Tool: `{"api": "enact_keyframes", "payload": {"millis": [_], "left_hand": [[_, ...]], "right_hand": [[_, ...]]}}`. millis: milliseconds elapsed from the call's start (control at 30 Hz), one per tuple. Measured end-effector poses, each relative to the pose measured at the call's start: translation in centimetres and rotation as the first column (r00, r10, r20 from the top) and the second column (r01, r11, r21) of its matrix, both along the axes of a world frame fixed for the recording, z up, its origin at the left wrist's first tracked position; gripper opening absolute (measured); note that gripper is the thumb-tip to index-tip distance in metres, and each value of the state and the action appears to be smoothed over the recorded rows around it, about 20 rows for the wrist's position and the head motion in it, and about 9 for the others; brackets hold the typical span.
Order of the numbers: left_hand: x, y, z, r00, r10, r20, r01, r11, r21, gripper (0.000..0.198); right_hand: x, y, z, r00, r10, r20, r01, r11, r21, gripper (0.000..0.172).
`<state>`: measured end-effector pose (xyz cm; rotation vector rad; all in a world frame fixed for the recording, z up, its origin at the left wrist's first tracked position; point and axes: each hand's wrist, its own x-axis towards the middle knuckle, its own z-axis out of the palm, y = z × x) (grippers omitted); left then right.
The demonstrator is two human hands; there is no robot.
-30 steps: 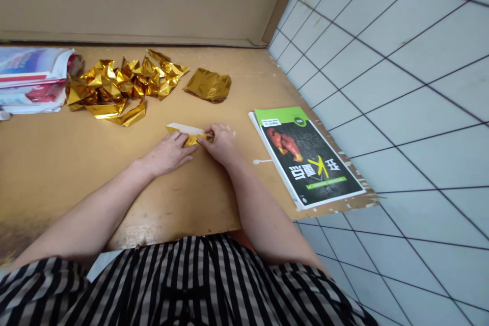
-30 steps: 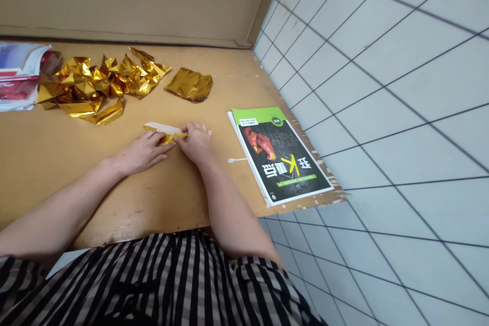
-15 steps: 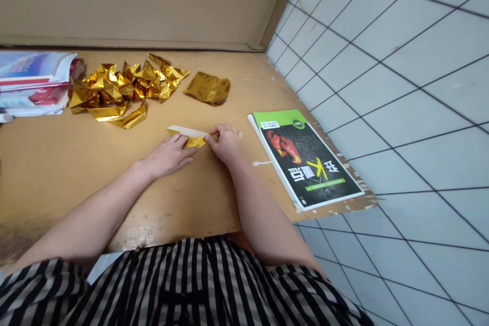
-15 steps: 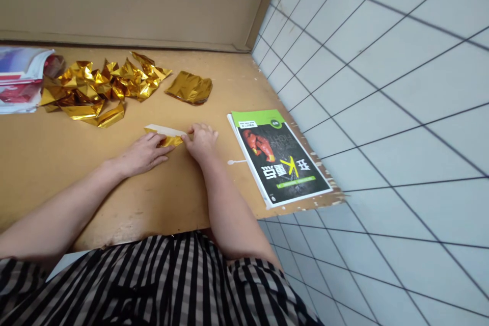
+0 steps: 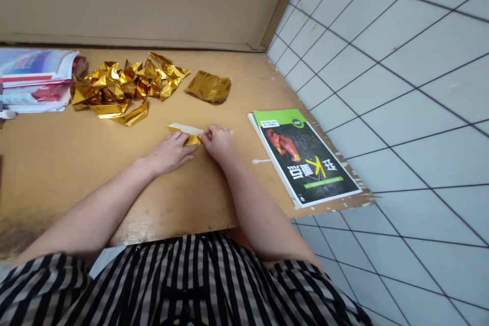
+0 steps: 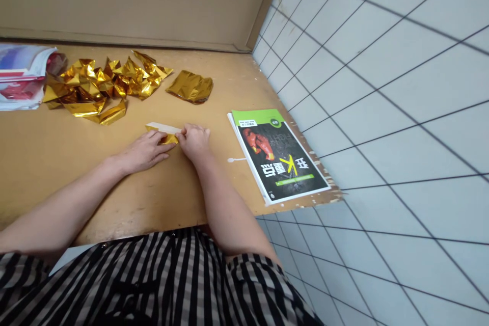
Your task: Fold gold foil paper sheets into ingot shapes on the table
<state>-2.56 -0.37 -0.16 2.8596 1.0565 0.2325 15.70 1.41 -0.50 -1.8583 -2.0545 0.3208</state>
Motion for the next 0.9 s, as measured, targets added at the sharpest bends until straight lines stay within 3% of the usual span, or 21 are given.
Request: {"api": "enact_keyframes", "payload": {"millis": [167,400,600,900], "left_hand": [[0.0,0.0,0.1,1.000,0.005,0.007,-0.005,1.000,-0.010,0.036],[-0.2,0.1,-0.3,1.000,0.000,0.030,0.000,1.000,-0.002,0.039],[-0.2,0.1,-0.3,0.999,0.007,0.034,-0.006,1.000,-0.028,0.039],[0.3,-0.8,1.7,0.998,0.028,-0.058,-0.031,0.998,-0.057,0.038]], "right_hand": [[0.1,0.3,0.4,0.999,-0.038,0.018,0.038,0.999,-0.024,0.012],[0.5,-0.9,0.1,0.998,0.065,-0.027,-0.064,0.998,0.017,0.015],[1.6,-0.5,-0.2,0.999,0.001,-0.054,0.000,1.000,0.016,0.007],[1.6,-0.7,1.8,0.996,-0.074,-0.045,0.069,0.994,-0.090,0.009]]}}
